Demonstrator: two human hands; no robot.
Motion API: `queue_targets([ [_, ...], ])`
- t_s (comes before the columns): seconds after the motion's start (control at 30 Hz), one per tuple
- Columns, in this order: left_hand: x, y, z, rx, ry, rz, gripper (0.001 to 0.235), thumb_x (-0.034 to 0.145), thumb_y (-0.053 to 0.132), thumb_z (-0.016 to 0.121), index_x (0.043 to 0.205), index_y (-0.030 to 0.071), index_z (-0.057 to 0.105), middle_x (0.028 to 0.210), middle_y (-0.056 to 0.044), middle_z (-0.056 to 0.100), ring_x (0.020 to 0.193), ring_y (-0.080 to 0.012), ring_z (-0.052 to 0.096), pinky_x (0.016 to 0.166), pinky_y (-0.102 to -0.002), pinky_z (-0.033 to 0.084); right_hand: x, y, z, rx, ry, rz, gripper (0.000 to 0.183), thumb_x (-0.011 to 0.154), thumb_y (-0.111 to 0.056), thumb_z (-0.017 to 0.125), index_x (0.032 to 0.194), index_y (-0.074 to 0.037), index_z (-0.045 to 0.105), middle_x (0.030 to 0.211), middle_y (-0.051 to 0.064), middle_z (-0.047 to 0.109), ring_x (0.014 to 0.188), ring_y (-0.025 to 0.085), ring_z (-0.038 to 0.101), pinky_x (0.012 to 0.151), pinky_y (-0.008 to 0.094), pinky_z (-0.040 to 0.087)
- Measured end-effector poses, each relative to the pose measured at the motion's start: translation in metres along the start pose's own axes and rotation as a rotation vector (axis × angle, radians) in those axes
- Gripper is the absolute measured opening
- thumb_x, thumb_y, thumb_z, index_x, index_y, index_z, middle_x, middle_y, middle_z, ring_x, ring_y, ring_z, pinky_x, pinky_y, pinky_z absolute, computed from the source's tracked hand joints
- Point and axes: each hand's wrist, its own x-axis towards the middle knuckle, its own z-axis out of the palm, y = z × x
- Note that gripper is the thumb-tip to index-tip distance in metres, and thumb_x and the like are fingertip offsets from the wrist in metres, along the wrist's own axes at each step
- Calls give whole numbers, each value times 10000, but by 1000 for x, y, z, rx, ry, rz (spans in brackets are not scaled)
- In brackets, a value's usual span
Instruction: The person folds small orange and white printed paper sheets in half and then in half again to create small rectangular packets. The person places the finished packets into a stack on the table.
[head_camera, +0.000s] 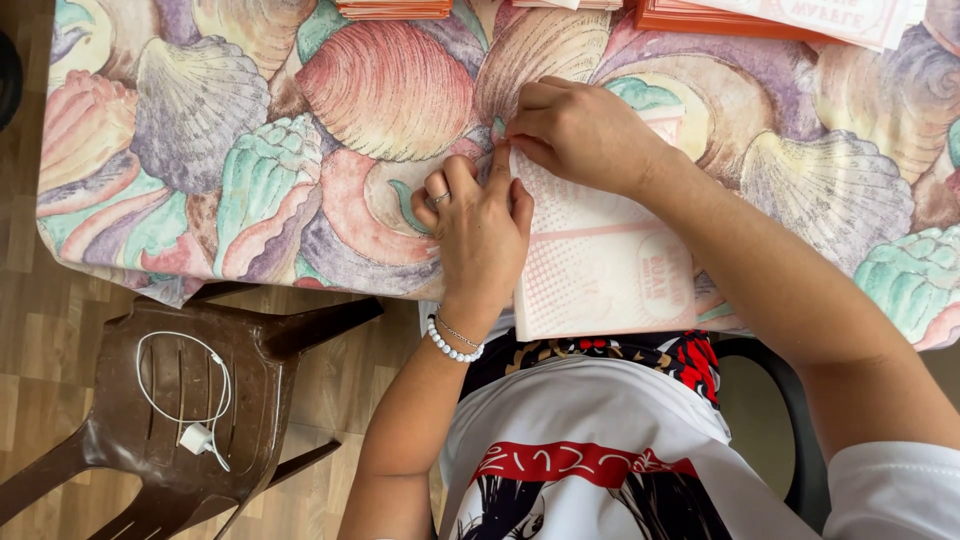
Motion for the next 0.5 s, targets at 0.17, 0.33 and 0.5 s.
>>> queue_targets([
  [0.17,0,-2,0,-35,-5,-16,416,940,347,622,1333,229,691,1004,-102,476,991,-356,445,928,-529,321,-1,-4,0,21,32,-3,88,1004,-97,708,949,-49,757,881,48,611,742,268,629,513,393,502],
  [0.33,-1,-6,-1,-103,-15,-18,425,951,348,631,1348,205,685,1012,-84,474,975,-329,448,887,-515,336,-3,-6,0,-53,87,-106,175,1031,-69,706,871,-47,775,883,43,605,750,244,613,542,354,519],
  [0.5,-2,-9,3,-189,34,-39,413,915,338,689,1303,195,708,1010,-76,473,962,-348,455,871,-524,349,-3,-8,-4,-62,64,-128,125,932,-44,705,821,-77,749,889,41,551,778,243,581,572,361,513],
])
